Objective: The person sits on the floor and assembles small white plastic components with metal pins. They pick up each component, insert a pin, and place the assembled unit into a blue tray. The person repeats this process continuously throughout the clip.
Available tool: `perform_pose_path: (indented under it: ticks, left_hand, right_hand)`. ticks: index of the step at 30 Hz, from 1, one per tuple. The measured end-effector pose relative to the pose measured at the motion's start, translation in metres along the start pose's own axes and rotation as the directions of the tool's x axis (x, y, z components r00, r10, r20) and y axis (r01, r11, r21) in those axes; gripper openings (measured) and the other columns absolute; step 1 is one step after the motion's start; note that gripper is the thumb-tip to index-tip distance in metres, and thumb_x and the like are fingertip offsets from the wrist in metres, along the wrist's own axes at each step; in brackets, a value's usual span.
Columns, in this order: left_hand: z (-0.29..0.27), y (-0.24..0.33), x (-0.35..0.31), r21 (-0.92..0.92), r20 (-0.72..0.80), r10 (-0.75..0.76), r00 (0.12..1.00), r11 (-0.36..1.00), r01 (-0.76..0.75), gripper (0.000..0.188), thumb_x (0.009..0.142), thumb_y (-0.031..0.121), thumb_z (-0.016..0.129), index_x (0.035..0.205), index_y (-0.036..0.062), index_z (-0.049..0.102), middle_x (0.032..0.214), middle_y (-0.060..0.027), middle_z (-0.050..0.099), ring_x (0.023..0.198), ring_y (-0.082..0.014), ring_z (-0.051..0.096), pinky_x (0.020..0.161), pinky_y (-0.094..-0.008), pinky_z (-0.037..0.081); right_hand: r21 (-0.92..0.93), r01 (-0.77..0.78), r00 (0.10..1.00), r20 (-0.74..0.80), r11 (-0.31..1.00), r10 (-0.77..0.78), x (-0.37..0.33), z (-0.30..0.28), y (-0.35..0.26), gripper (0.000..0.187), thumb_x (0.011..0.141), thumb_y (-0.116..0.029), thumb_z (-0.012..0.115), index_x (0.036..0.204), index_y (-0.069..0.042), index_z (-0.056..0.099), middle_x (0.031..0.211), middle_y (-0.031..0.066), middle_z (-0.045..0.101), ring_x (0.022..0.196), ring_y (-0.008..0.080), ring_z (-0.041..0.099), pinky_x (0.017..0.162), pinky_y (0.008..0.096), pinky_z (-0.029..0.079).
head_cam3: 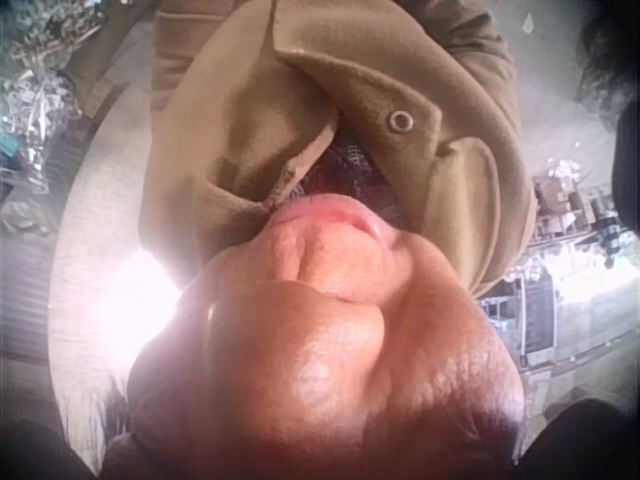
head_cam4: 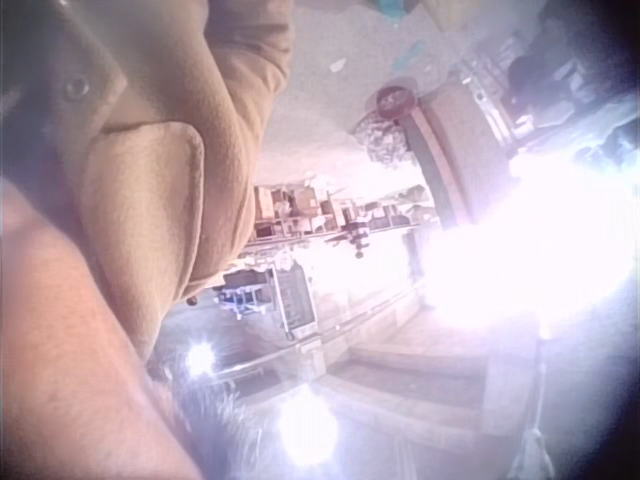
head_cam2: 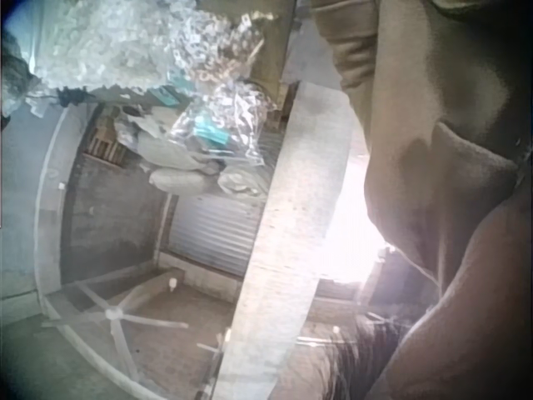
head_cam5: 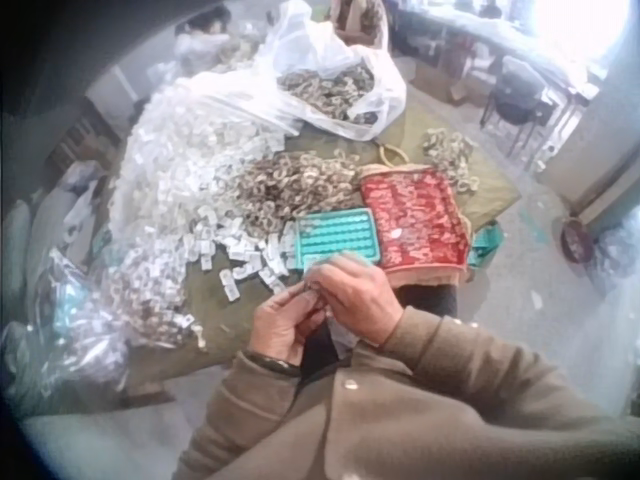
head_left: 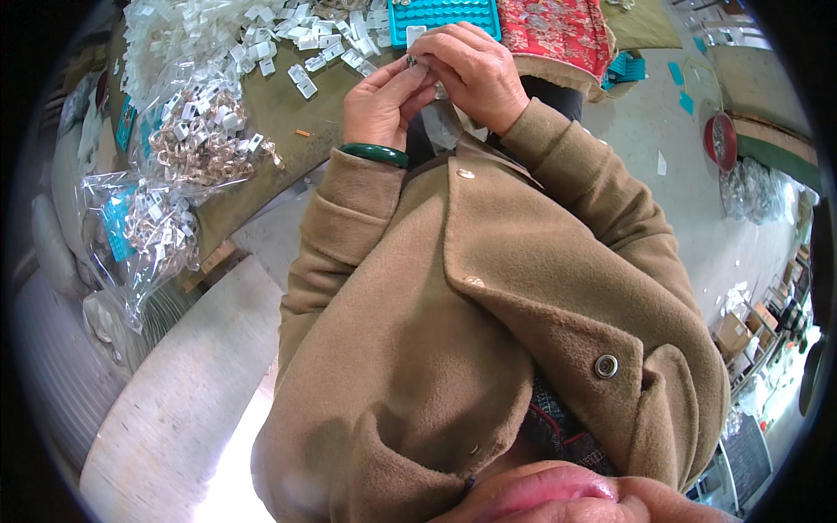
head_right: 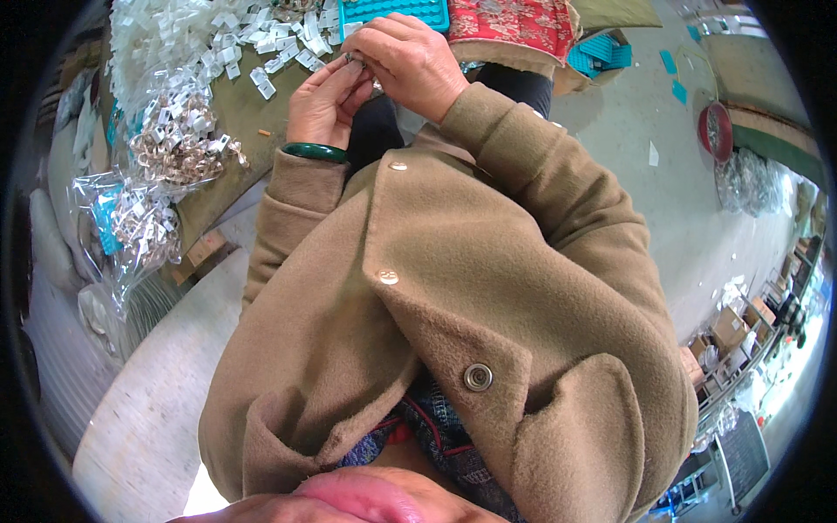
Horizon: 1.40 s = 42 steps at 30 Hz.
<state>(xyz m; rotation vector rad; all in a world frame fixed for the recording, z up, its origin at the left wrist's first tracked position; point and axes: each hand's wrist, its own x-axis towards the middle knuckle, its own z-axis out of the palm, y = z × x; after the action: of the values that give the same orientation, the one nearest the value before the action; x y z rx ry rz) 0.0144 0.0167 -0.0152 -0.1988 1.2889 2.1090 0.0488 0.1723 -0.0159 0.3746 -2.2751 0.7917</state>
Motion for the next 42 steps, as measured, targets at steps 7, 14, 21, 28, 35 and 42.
perform_pose_path:
  ticks: [7, 14, 21, 28, 35, 42]
  left_hand:
    - [0.002, -0.010, -0.002, 0.126, -0.007, 0.194, 0.981, 0.973, -0.192, 0.032, 0.087, 0.004, 0.069, 0.118, -0.0032, 0.064, 0.100, -0.0078, 0.068, 0.088, -0.0140, 0.067, 0.075, -0.0237, 0.058]
    - [-0.003, -0.002, -0.004, 0.013, 0.105, 0.114, 0.988, 0.993, -0.116, 0.027, 0.093, 0.008, 0.062, 0.118, -0.0038, 0.062, 0.099, -0.0094, 0.069, 0.090, -0.0172, 0.069, 0.074, -0.0253, 0.058]
    - [-0.001, -0.001, -0.002, -0.049, 0.095, -0.010, 0.995, 0.999, 0.015, 0.023, 0.095, 0.011, 0.059, 0.114, -0.0021, 0.061, 0.104, -0.0105, 0.068, 0.087, -0.0182, 0.069, 0.074, -0.0267, 0.059]
    - [-0.023, 0.003, 0.009, -0.374, 0.308, -0.265, 0.914, 0.849, 0.372, 0.021, 0.095, 0.015, 0.061, 0.116, 0.0080, 0.061, 0.105, -0.0087, 0.067, 0.088, -0.0158, 0.068, 0.068, -0.0237, 0.059]
    - [-0.027, -0.003, 0.013, -0.499, 0.494, -0.327, 0.805, 0.652, 0.571, 0.009, 0.096, 0.019, 0.061, 0.103, 0.0142, 0.062, 0.102, -0.0079, 0.066, 0.069, -0.0077, 0.060, 0.044, -0.0165, 0.039]
    - [-0.016, -0.002, 0.009, -0.598, 0.258, -0.340, 0.905, 0.680, 0.425, 0.018, 0.095, 0.024, 0.062, 0.101, 0.0075, 0.061, 0.089, -0.0026, 0.065, 0.052, -0.0026, 0.048, 0.039, -0.0161, 0.031]
  right_hand:
    - [0.156, -0.189, 0.968, 0.198, 0.970, 0.156, -0.005, -0.004, 0.010, 0.020, 0.082, -0.005, 0.070, 0.100, -0.006, 0.062, 0.092, 0.0063, 0.064, 0.086, 0.0216, 0.064, 0.077, 0.0298, 0.052]
    - [0.490, -0.747, 0.662, 0.480, 0.450, 0.575, -0.004, -0.002, 0.011, 0.026, 0.094, -0.019, 0.066, 0.113, -0.003, 0.056, 0.090, -0.0018, 0.056, 0.086, 0.0060, 0.055, 0.076, 0.0227, 0.048]
    - [0.363, -0.622, 0.783, 0.310, 0.694, 0.539, -0.001, 0.006, -0.008, 0.033, 0.098, -0.031, 0.056, 0.094, -0.001, 0.069, 0.075, 0.0050, 0.064, 0.067, 0.0100, 0.057, 0.060, 0.0275, 0.049]
    - [0.608, -0.773, 0.593, 0.590, 0.182, 0.549, 0.003, 0.002, -0.002, 0.028, 0.099, -0.023, 0.056, 0.112, -0.001, 0.068, 0.099, 0.0057, 0.069, 0.086, 0.0098, 0.063, 0.081, 0.0259, 0.053]
    - [0.647, -0.759, 0.600, 0.652, 0.072, 0.464, 0.005, -0.005, 0.009, 0.027, 0.097, -0.017, 0.057, 0.113, 0.002, 0.068, 0.102, 0.0059, 0.069, 0.081, 0.0087, 0.061, 0.080, 0.0251, 0.052]
    - [0.684, -0.625, 0.780, 0.525, 0.375, 0.342, 0.002, -0.006, 0.008, 0.037, 0.088, -0.019, 0.069, 0.122, -0.006, 0.066, 0.102, 0.0084, 0.070, 0.087, 0.0158, 0.064, 0.083, 0.0298, 0.051]
